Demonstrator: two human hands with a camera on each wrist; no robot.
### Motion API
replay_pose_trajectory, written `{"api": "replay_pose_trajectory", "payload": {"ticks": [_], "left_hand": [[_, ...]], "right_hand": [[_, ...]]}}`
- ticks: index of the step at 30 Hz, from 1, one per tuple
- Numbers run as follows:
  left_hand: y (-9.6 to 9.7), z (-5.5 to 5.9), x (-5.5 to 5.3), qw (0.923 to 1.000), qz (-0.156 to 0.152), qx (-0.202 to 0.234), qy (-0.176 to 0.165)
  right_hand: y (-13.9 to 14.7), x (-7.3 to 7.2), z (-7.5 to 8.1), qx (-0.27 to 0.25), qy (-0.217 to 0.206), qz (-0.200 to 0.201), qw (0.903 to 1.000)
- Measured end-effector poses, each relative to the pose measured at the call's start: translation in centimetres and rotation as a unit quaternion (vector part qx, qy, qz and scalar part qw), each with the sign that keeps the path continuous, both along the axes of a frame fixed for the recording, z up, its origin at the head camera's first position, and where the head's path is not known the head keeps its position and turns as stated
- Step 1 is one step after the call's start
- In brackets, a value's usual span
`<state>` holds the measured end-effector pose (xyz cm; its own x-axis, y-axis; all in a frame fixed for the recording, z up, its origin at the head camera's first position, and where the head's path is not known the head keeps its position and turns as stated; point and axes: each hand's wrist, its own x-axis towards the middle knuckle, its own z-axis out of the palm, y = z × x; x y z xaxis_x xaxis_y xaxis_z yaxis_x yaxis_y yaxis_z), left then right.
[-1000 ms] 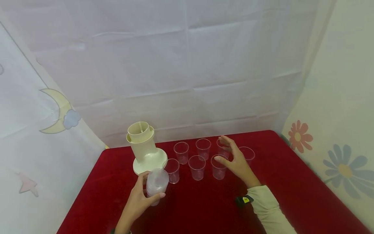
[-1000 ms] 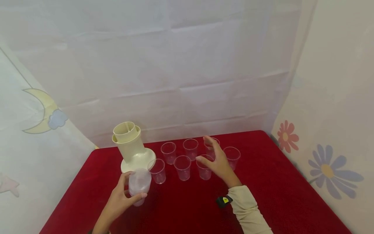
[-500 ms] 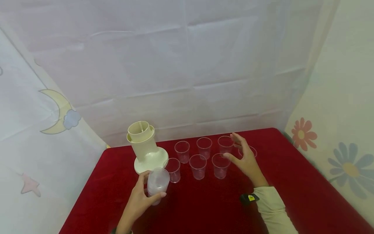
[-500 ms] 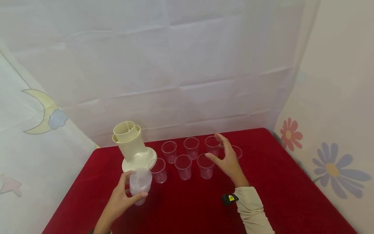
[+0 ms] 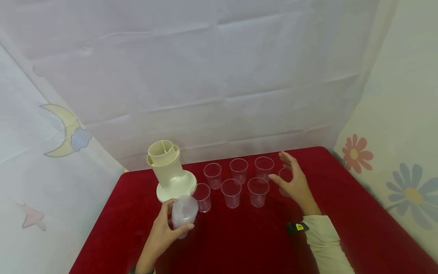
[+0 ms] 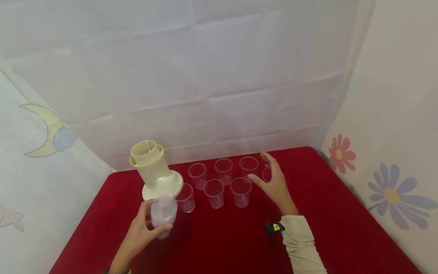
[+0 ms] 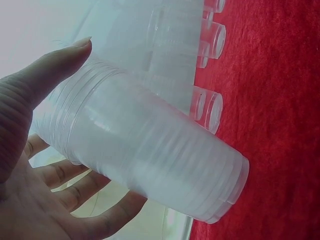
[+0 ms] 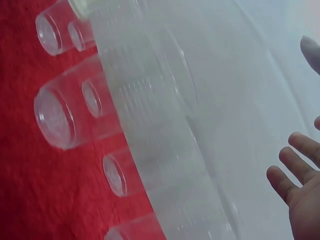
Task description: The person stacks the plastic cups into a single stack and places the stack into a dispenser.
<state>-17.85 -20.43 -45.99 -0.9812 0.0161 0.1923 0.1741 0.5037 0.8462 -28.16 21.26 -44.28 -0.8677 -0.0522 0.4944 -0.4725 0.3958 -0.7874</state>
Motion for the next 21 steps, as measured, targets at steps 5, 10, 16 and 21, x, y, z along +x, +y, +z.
{"api": "replay_pose_trajectory", "payload": {"ticks": [5,10,16,21], "left_hand": [[0.0,0.0,-0.1,0.9999,0.006,-0.003,-0.009],[0.0,0.0,0.0,0.9999,0.008,-0.005,-0.013],[-0.1,0.0,0.0,0.9998,0.010,-0.009,-0.012],[0.0,0.0,0.0,0.9999,0.007,-0.006,-0.008]], "right_hand": [[0.0,1.4,1.7,-0.003,0.015,-0.016,0.9998],[0.7,1.3,1.5,-0.002,0.005,-0.032,0.9995],[2.6,-0.5,-0.8,-0.001,-0.017,-0.049,0.9987],[3.4,-0.7,-1.6,-0.001,-0.027,-0.055,0.9981]]}}
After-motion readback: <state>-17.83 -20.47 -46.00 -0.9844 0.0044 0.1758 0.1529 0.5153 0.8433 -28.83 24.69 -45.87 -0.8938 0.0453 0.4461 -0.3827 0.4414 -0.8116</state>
